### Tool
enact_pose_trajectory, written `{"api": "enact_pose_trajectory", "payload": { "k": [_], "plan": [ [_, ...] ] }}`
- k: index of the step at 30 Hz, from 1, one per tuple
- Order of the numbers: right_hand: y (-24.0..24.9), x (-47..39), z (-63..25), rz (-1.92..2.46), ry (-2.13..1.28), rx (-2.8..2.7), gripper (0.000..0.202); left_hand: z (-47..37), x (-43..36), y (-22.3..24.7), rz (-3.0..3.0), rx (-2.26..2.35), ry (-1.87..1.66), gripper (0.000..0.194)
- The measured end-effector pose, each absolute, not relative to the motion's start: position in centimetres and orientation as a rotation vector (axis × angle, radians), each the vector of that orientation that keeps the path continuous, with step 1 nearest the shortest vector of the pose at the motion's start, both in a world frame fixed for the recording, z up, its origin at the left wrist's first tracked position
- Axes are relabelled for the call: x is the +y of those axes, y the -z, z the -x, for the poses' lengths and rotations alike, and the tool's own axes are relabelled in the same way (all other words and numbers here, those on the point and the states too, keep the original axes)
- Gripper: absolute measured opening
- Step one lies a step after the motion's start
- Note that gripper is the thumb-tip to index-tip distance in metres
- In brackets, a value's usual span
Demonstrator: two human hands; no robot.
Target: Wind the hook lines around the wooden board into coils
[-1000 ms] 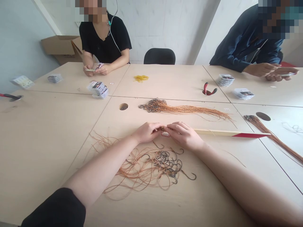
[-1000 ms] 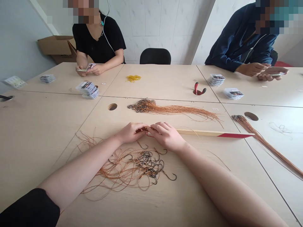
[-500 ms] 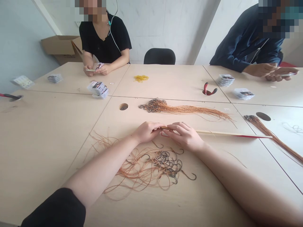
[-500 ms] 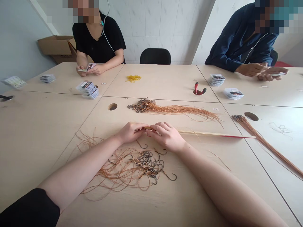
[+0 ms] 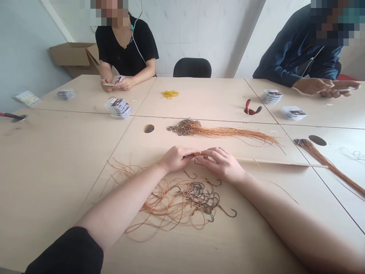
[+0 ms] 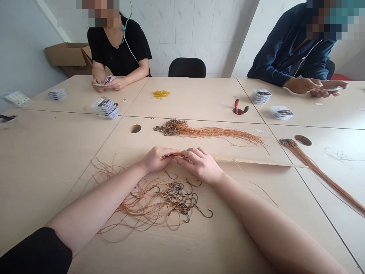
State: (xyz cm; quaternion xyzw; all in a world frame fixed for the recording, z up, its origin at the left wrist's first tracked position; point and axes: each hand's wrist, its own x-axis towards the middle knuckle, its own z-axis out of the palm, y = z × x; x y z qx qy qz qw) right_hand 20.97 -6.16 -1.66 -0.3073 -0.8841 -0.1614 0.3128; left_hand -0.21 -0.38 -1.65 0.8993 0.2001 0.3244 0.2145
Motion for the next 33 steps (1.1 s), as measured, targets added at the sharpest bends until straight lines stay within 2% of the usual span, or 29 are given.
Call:
{"api": "enact_pose_trajectory", "payload": {
  "k": [16, 26, 33],
  "plan": [
    [1.23, -6.16, -20.80, 0.845, 0.397, -2.357, 0.022, 0.12, -0.26, 1.72, -2.490, 0.547, -0.915, 0.029],
    [1.49, -5.93, -20.94, 0.852, 0.368, -2.395, 0.028, 0.08, -0.27, 1.65, -2.441, 0.648, -0.815, 0.030],
    [1.56, -5.79, -21.13, 0.841, 0.386, -2.372, 0.024, 0.02, -0.08, 1.56, -2.430, 0.674, -0.762, 0.027]
  ]
}}
